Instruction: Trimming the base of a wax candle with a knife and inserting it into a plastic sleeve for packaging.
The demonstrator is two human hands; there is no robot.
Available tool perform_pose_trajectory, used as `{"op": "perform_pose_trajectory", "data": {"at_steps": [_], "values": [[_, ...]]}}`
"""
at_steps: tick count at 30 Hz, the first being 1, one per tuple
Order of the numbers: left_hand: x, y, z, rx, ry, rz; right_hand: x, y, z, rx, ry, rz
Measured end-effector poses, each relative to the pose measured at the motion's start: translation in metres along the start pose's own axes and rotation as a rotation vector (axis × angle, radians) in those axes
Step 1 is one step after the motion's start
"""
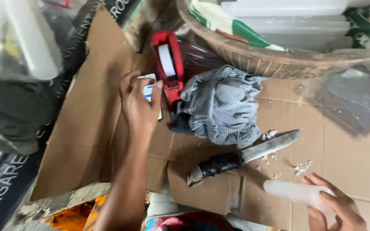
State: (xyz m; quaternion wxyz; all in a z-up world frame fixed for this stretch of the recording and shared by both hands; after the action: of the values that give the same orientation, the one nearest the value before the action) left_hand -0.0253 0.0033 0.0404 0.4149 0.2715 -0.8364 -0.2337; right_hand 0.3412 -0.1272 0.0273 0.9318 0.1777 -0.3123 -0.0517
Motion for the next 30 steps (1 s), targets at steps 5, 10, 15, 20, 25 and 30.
{"op": "perform_pose_trajectory", "data": {"at_steps": [5,10,15,20,25,30], "values": [[-0.047,0.003,0.047,0.283,-0.130,0.300,-0.006,-0.002,0.005,0.135,-0.079,-0.051],[-0.062,0.008,0.041,0.622,-0.568,0.171,-0.006,-0.002,0.020,0.078,0.020,-0.059],[-0.025,-0.003,-0.005,0.585,-0.509,0.196,-0.005,-0.001,0.012,0.001,0.009,-0.014],[-0.045,-0.033,0.017,0.495,-0.786,0.072,-0.010,0.003,0.004,-0.019,0.066,0.034],[-0.039,-0.022,0.050,0.060,-0.197,0.365,-0.018,0.010,0.028,0.034,0.185,-0.095],[0.032,-0.010,-0.089,-0.114,-0.436,0.339,-0.019,0.026,0.029,0.054,0.199,-0.043]]}}
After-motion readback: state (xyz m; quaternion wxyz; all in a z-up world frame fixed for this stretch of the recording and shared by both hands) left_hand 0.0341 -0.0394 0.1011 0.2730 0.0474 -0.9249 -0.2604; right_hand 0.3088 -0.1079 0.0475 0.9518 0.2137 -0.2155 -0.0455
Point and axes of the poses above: each hand's wrist, its own y-axis towards the middle knuckle, its own x-axis out of the back of the hand, z = x × y, the point moved 5 cm from there along y, towards the middle knuckle, and after that the axes turned 4 degrees about -y, right-handed, at the moved point
